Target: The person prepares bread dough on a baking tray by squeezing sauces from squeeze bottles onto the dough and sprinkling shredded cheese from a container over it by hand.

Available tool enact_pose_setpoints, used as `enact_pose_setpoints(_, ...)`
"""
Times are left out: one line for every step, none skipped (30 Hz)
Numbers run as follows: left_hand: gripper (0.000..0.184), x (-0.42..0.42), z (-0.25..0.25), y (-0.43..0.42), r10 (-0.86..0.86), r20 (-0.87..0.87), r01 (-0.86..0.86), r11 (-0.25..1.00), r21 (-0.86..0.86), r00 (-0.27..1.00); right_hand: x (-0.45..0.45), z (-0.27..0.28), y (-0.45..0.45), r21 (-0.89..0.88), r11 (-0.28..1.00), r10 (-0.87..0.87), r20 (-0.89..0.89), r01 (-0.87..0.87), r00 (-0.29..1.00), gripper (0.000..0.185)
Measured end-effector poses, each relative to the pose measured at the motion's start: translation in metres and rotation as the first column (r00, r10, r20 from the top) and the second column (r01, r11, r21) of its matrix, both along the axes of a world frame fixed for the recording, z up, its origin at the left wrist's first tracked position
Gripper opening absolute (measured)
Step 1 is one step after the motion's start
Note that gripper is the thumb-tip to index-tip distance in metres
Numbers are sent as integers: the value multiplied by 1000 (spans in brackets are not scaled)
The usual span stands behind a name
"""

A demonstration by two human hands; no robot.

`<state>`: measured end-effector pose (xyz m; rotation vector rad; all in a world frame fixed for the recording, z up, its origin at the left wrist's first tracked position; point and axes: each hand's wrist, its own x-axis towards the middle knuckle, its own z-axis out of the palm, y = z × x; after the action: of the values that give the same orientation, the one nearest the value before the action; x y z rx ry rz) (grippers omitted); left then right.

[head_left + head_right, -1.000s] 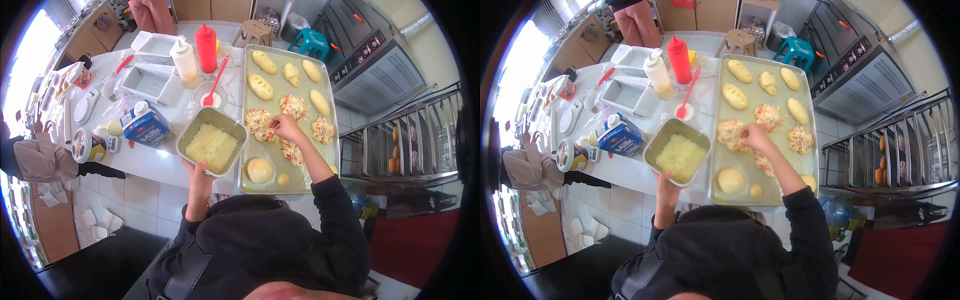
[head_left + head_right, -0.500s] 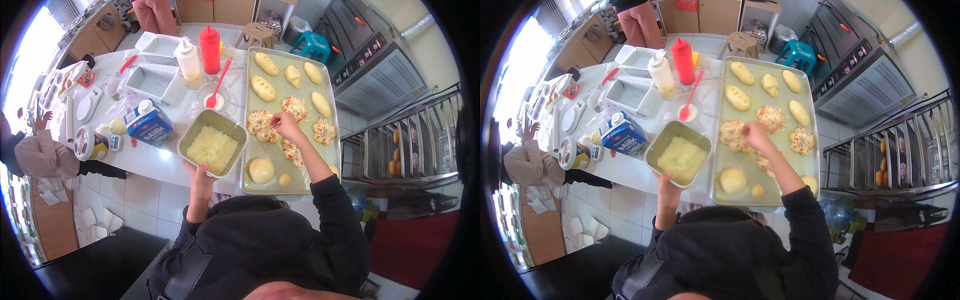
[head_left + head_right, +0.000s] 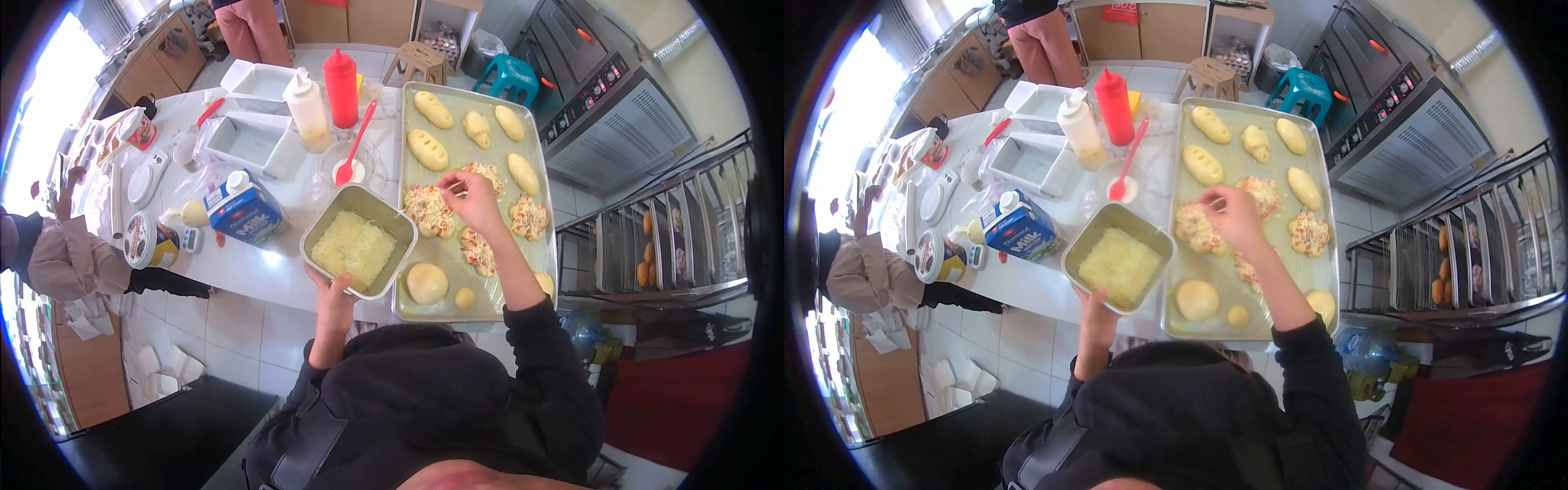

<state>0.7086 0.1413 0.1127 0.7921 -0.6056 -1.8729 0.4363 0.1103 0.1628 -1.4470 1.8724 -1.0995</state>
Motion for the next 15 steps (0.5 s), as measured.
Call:
enact_pose_setpoints(88,-3,4,2,-15,13,15,1000,-2,1000,19,17,6,-55,997,62,53,-59,997,13)
enact_pose_setpoints(90,-6,7,4,-33,29,33,999,-2,999,38,35,13,-69,980,187,29,-184,982,13)
enact_pose_setpoints(87,-11,8,7,-29,37,30,999,-33,999,56,44,19,-78,949,307,6,-305,952,14)
enact_pose_setpoints(84,-16,8,9,-26,46,29,998,-64,999,70,38,22,-44,911,406,-74,-410,911,16)
enact_pose_setpoints(82,-21,8,11,-23,54,28,995,-99,998,80,30,24,-3,863,500,-152,-506,853,19)
enact_pose_setpoints(84,-24,9,13,-37,82,47,991,-123,996,89,15,26,86,847,528,-249,-524,812,20)
enact_pose_setpoints(85,-26,9,15,-49,111,65,987,-147,993,95,-4,27,177,829,557,-339,-530,758,22)
enact_pose_setpoints(87,-28,9,17,-59,140,83,981,-173,988,98,-20,27,267,809,587,-422,-524,691,23)
enact_pose_setpoints(89,-29,9,17,-65,167,98,975,-201,984,98,-31,28,249,807,588,-418,-535,692,24)
enact_pose_setpoints(90,-28,6,18,-60,210,113,961,-252,976,99,-38,28,232,805,589,-414,-546,693,25)
enact_pose_setpoints(90,-27,6,19,-74,172,108,974,-199,982,98,-44,27,214,802,592,-410,-558,694,27)
enact_pose_setpoints(90,-27,8,21,-86,132,105,984,-143,987,99,-31,25,287,804,595,-350,-521,724,27)
enact_pose_setpoints(89,-26,8,21,-97,93,105,991,-85,991,101,-8,23,360,796,590,-288,-486,754,28)
enact_pose_setpoints(90,-26,8,21,-91,85,98,992,-78,992,100,4,20,435,779,580,-226,-451,783,29)
enact_pose_setpoints(90,-25,7,20,-86,78,91,993,-71,993,97,5,17,440,759,607,-215,-479,765,30)
